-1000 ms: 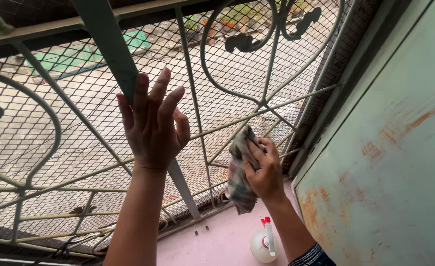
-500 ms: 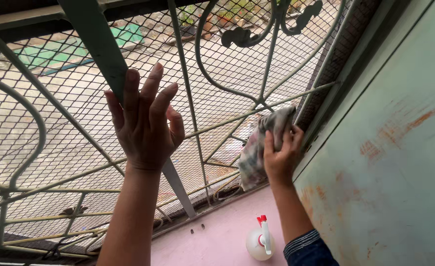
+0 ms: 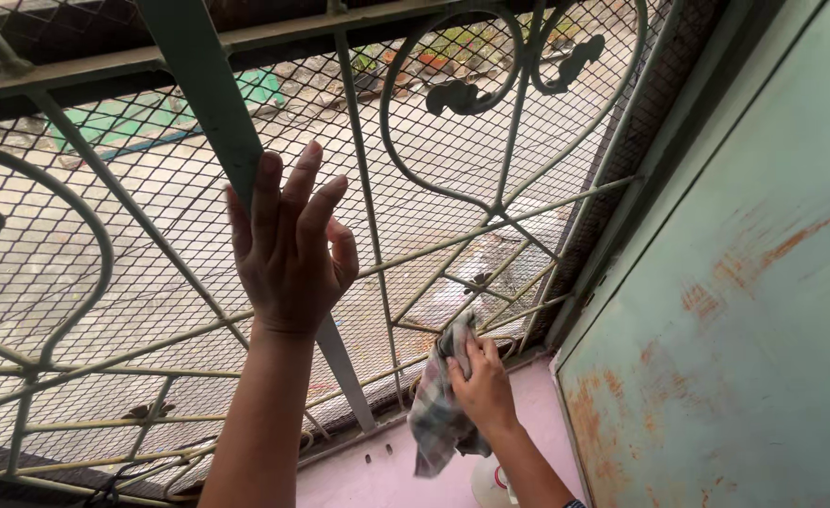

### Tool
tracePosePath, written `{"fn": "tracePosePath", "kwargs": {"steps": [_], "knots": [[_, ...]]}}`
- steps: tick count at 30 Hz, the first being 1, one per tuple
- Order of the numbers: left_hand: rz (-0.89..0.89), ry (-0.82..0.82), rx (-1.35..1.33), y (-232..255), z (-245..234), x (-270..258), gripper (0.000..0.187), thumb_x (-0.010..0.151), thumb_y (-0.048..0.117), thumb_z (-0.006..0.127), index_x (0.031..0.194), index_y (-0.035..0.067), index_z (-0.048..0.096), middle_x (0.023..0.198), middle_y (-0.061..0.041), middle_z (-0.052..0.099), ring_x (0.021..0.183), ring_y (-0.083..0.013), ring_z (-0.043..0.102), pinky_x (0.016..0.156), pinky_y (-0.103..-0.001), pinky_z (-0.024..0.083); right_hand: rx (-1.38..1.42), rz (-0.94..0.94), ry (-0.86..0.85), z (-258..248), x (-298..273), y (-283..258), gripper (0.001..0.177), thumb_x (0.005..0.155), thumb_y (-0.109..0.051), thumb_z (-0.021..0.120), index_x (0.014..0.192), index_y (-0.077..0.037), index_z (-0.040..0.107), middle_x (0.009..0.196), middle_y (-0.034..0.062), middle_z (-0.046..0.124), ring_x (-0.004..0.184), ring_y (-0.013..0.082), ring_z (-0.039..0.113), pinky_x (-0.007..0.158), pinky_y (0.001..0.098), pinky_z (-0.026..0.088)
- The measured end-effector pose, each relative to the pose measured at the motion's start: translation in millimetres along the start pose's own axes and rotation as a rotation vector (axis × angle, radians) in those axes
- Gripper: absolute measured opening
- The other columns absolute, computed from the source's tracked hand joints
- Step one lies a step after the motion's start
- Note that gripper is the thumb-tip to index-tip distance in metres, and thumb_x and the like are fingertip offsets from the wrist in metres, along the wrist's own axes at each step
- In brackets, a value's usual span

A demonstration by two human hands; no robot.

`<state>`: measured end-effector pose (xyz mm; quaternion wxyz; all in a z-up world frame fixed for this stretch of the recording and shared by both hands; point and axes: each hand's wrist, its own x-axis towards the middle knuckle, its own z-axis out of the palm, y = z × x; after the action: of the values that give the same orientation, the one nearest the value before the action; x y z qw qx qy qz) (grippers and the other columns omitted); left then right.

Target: The person cleans a metal window grille using a spray bottle and a cloth. They repeatedly spray the cloth and wipe the grille bars and the adjacent wall surface.

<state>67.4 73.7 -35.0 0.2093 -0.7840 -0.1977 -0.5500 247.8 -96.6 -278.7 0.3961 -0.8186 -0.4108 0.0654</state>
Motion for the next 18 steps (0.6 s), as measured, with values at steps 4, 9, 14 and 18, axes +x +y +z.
{"fn": "tracePosePath", "kwargs": {"steps": [4,9,14,18], "knots": [[0.031,0.046,0.012,1,-2,7,0.039,0.099,0.004,0.055,0.136,0.018,0.057,0.153,-0.005,0.059,0.156,-0.0268,0.031,0.126,-0.047,0.041,0.081,0.05,0.048,-43,15,-9,0.058,0.088,-0.034,0.071,0.139,-0.009,0.061,0.119,0.0129,0.063,0.11,0.0326,0.067,0.093,0.0421,0.056],[0.008,0.018,0.012,-1,-2,1,0.038,0.099,0.006,0.056,0.135,0.019,0.058,0.153,-0.005,0.058,0.155,-0.0273,0.033,0.125,-0.047,0.041,0.068,-0.012,0.101,-15,4,-22,0.052,0.09,-0.029,0.069,0.136,-0.004,0.062,0.127,0.0181,0.055,0.113,0.0351,0.063,0.094,0.0422,0.055],[0.026,0.031,-0.002,1,3,-1,0.037,0.101,0.005,0.055,0.137,0.017,0.055,0.156,-0.006,0.057,0.157,-0.0285,0.032,0.126,-0.046,0.042,-0.026,0.03,-0.289,11,-35,-30,0.056,0.085,-0.027,0.071,0.139,-0.016,0.066,0.126,0.0153,0.054,0.114,0.0352,0.062,0.096,0.0419,0.052],[0.02,0.024,0.025,-1,3,1,0.039,0.101,0.005,0.054,0.137,0.019,0.056,0.156,-0.004,0.057,0.157,-0.0276,0.031,0.128,-0.046,0.039,0.083,0.034,-0.093,5,-29,-28,0.051,0.089,-0.027,0.068,0.136,-0.01,0.063,0.125,0.0157,0.055,0.11,0.0348,0.065,0.094,0.0414,0.054]]}}
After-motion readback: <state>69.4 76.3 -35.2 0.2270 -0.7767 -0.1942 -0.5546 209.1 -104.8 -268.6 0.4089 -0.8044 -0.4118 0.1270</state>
